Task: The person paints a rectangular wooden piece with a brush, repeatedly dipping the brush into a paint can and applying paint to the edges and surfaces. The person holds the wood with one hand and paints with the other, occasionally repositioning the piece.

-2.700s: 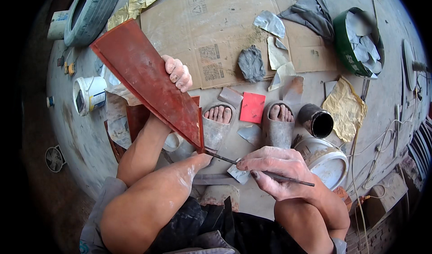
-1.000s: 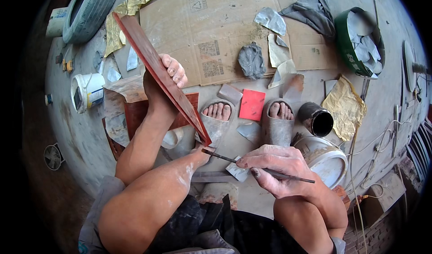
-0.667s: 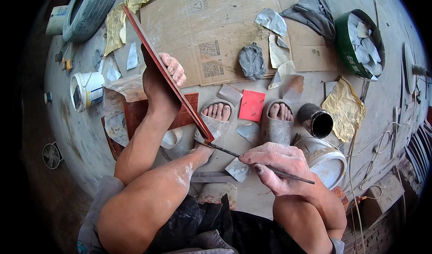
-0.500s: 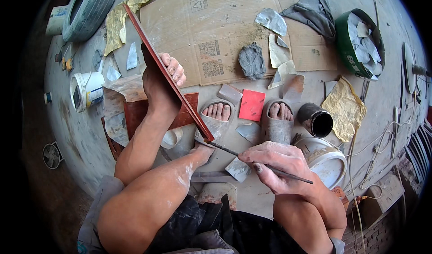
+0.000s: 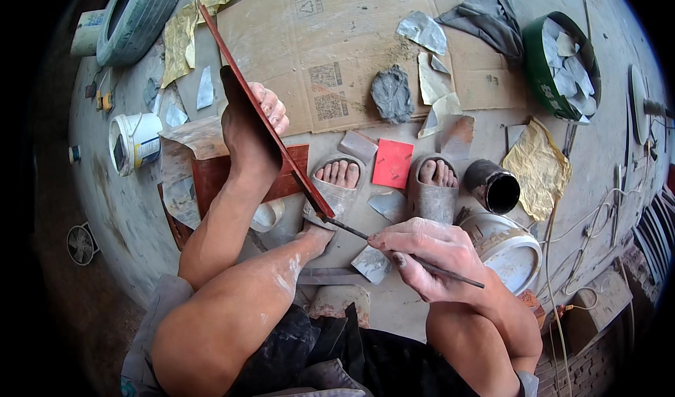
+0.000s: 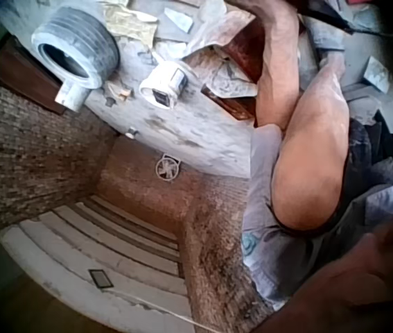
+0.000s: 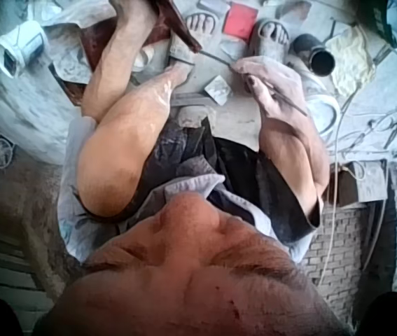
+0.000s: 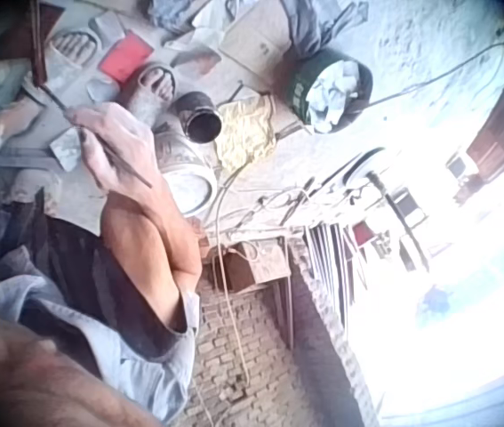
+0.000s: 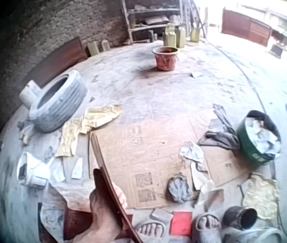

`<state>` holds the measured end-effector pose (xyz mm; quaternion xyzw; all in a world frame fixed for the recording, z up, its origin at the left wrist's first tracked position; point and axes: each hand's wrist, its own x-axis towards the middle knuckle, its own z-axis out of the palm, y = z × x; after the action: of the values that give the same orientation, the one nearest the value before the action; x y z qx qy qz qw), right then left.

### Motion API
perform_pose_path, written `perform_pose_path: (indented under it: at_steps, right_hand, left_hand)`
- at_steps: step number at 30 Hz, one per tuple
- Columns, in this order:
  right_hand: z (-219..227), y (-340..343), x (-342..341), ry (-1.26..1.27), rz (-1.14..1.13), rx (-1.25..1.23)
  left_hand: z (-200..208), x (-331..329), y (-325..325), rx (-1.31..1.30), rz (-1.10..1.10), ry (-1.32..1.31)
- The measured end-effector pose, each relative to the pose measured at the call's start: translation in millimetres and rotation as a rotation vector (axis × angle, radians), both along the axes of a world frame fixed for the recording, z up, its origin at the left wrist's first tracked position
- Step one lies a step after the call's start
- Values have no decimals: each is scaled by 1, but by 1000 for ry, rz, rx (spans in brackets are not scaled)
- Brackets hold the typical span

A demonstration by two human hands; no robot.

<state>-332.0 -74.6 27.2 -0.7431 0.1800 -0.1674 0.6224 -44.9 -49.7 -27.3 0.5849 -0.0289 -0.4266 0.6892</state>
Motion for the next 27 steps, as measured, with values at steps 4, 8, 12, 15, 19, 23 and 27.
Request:
perform_pose_path:
  at_steps: [4, 8, 12, 15, 19, 23, 27]
  right_hand:
    - [8, -3, 3, 45, 23, -48]
    - [20, -4, -3, 83, -10, -91]
    - [7, 8, 0, 28, -93, -31]
    - [9, 2, -7, 72, -71, -62]
    - [2, 11, -8, 110, -140, -38]
    - [7, 13, -13, 144, -198, -60]
    - [7, 12, -17, 145, -236, -87]
  left_hand:
    - [-2, 6, 4, 23, 28, -21]
    - [-9, 6, 0, 20, -13, -34]
    - [-8, 5, 2, 60, 16, -90]
    - [-8, 5, 0, 100, 46, -114]
    - [-7, 10, 2, 118, 44, -119]
    - [5, 4, -3, 198, 8, -145]
    - [1, 8, 7, 209, -70, -476]
